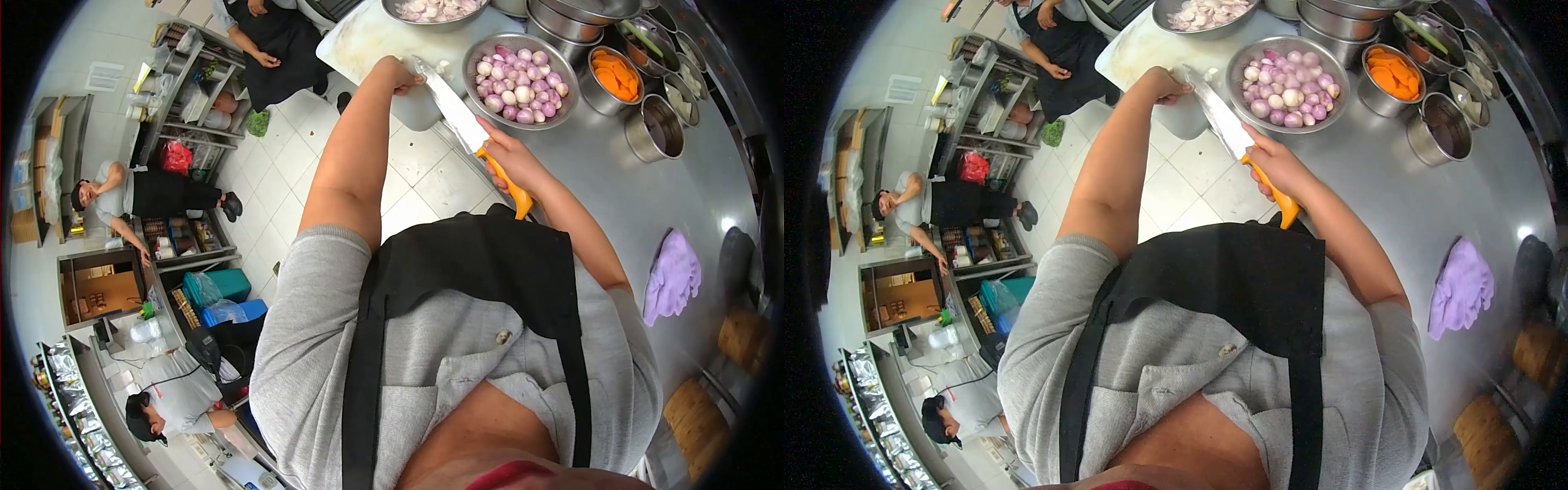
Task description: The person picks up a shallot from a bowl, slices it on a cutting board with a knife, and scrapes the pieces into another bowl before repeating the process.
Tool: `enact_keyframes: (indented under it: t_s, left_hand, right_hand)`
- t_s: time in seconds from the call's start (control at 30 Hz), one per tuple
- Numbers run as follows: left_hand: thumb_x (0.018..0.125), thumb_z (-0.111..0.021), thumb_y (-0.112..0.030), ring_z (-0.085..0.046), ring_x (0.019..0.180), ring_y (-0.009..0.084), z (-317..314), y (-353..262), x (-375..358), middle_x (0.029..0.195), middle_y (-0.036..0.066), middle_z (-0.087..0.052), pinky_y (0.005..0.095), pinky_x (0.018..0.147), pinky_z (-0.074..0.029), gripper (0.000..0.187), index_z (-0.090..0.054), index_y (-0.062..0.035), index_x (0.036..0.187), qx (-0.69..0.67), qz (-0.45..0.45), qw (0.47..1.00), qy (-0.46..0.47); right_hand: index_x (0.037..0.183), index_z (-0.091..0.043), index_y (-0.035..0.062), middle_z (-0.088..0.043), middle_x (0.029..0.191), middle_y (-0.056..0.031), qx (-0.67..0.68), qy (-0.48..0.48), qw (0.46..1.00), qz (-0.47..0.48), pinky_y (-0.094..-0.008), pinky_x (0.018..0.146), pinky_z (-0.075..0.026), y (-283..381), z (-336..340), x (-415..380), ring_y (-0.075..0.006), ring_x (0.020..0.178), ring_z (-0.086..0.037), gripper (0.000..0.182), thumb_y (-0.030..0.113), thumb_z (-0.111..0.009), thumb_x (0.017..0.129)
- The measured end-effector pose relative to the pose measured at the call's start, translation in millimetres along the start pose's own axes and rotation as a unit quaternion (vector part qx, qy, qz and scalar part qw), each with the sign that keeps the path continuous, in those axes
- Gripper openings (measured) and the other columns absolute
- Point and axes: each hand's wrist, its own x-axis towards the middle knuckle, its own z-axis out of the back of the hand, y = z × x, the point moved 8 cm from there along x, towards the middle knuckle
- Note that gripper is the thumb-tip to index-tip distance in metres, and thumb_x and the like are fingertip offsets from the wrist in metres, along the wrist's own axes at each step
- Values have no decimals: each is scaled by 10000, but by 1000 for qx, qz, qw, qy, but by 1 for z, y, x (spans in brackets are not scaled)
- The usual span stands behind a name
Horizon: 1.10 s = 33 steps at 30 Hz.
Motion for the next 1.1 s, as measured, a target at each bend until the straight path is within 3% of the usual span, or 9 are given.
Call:
enact_keyframes:
  t_s: [0.13,0.47,0.7,0.8,0.87,0.9,0.97,1.03,1.1]
  left_hand:
    - [684,-829,-266,-494,495,110,7,-3,-12,612,27,-552,277,503,-521,547,-600,67,1054,-5,-10,998,-68]
    - [677,-834,-260,-480,449,108,2,6,-10,569,27,-537,250,491,-507,391,-631,27,849,-117,-22,993,-20]
    - [715,-800,-261,-479,434,122,7,2,-12,565,44,-562,270,494,-472,322,-614,1,732,43,-61,996,-44]
    - [748,-762,-229,-495,449,129,9,1,-12,577,54,-576,278,503,-470,265,-625,-3,734,-15,-81,990,-115]
    - [768,-737,-201,-501,457,133,7,-5,-22,577,58,-576,282,511,-473,224,-632,-5,736,-44,-82,984,-150]
    - [784,-711,-174,-526,492,134,8,-11,-31,627,75,-597,287,524,-480,195,-631,4,777,-67,-104,977,-173]
    - [799,-684,-147,-551,527,136,6,-18,-42,676,92,-619,292,537,-486,171,-630,14,819,-90,-125,968,-199]
    - [830,-591,-68,-607,631,214,-1,-28,-52,786,124,-638,322,599,-502,136,-616,12,937,-355,-192,902,-151]
    - [804,-568,-29,-609,732,256,10,-36,-82,857,140,-632,338,664,-500,190,-613,-18,988,-211,-192,920,-270]
  right_hand:
    - [1456,-252,265,-427,628,1,-17,4,1000,-8,-227,380,-346,-1,0,-4,-76,432,-400,532,221,-381,941]
    - [1453,-250,284,-429,617,6,-71,20,996,-45,-227,383,-374,-3,2,-18,-72,425,-403,516,227,-372,955]
    - [1444,-278,279,-431,624,4,-140,-6,989,-38,-223,379,-362,18,1,-46,-62,416,-391,500,230,-378,957]
    - [1444,-276,249,-528,725,-108,-299,-46,953,-5,-324,521,-473,18,2,-49,-179,517,-519,521,212,-380,935]
    - [1433,-298,210,-570,868,-213,-514,-163,818,199,-398,721,-494,30,1,-46,-305,722,-597,525,160,-381,918]
    - [1424,-316,175,-549,976,-256,-508,-142,836,148,-441,848,-446,37,-5,-52,-385,884,-569,526,125,-382,904]
    - [1428,-309,189,-529,998,-235,-515,-142,836,125,-432,847,-445,42,-13,-52,-373,900,-565,533,135,-396,904]
    - [1432,-302,204,-510,1020,-214,-522,-141,835,101,-423,845,-445,41,-14,-51,-360,915,-561,541,146,-411,905]
    - [1418,-330,174,-497,1024,-209,-533,-144,825,118,-415,830,-448,43,-16,-51,-360,905,-557,531,120,-417,896]
